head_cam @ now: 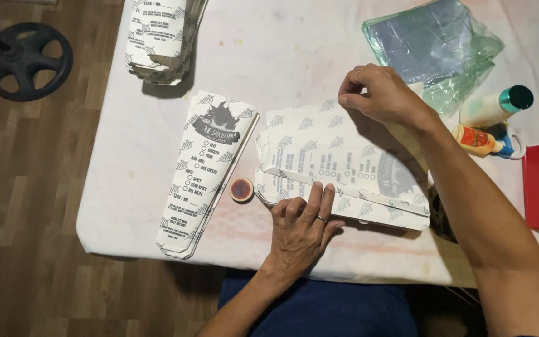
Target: Folding printed paper wrappers and securing them with adhesive tape on a work table.
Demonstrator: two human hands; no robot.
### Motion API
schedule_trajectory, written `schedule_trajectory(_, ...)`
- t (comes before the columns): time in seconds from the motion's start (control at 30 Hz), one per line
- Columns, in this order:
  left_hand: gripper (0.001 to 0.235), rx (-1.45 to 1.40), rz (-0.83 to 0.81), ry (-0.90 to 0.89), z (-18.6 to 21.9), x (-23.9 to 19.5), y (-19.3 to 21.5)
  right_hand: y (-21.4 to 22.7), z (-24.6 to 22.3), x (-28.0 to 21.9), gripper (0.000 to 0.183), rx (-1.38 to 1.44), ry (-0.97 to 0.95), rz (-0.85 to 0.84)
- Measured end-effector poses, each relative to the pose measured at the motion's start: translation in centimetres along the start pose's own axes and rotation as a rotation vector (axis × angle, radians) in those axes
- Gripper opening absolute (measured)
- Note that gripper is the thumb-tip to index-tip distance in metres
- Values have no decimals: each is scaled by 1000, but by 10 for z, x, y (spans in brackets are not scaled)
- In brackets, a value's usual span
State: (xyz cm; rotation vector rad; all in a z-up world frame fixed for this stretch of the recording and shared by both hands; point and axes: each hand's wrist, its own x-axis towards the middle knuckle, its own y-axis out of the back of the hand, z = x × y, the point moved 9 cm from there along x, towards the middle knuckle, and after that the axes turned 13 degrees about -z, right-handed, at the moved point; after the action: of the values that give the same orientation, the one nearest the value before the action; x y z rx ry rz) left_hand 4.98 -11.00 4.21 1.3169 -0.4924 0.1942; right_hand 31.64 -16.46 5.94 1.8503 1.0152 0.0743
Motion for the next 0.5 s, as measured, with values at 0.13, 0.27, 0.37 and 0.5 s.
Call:
schedule_trajectory(0.13, 54, 15, -7, 7, 1, -2, -7, -16, 3, -43, 8, -208, 119, 196)
schedule_trajectory(0.27, 57, -65, 77, 45, -2, -5, -11, -50, -64, -134, 11, -545, 585, 675)
schedule_trajectory(0.37, 56, -70, 99, 37, -1, -4, -7, -84, -85, -166, 14, -540, 624, 790)
schedule_trajectory(0.5, 53, -71, 149, 17, 0, -3, 2, -92, -101, -178, 6, -495, 591, 847)
